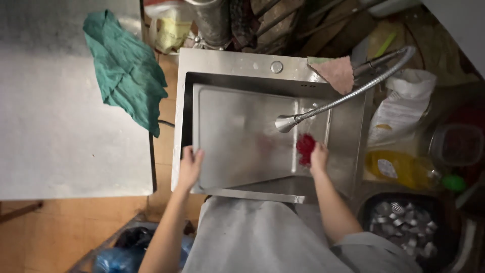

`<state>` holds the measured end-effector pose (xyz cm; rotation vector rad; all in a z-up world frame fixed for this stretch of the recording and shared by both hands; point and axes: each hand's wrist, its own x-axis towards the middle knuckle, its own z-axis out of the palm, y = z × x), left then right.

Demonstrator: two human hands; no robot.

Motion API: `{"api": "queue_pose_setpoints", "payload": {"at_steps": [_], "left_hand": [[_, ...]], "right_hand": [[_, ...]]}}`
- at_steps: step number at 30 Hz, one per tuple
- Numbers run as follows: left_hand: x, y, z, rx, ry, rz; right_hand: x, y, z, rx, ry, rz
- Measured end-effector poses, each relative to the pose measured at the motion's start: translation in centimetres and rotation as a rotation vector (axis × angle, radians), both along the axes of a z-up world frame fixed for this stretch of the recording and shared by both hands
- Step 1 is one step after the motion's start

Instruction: Washing a metal baking tray in a sink and then drying it and lining it with parchment paper on a work table.

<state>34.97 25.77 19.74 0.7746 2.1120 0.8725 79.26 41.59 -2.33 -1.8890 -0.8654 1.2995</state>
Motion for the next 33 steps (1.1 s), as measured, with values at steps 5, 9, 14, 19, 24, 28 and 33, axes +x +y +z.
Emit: {"api": "queue_pose_setpoints", "payload": {"at_steps": [5,9,14,19,24,28,33], "left_hand": [[3.6,1.7,-7.0,0.058,0.043,-0.094],[4.5,4.2,-7.5,0.24,0.105,-0.093],[3.7,5.4,-5.5,0.091,-0.068,-0.055],[3.6,6.8,-5.5,0.113,-0.092,-0.081],[3.7,6.4,-5.8,0.186,-0.203,-0.056],[2.1,6.7,-2.7,0.132,-0.153,-0.031],[0.4,6.5,-1.2,0.084,-0.098,-0.041]], "right_hand": [[-17.9,-5.5,6.4,0.353,-0.251,0.433],[-25.9,-2.9,13.0,0.94,-0.415,0.616],[-15.7,0.6,2.3,0.124,-0.645,0.27],[-19.1,-6.8,3.1,-0.347,-0.685,0.175],[-28.8,-7.6,15.5,0.289,-0.458,0.641],[-22.5,-1.6,9.3,0.246,-0.602,0.48],[-17.8,-8.8,-0.5,-0.482,-0.704,0.393]]}}
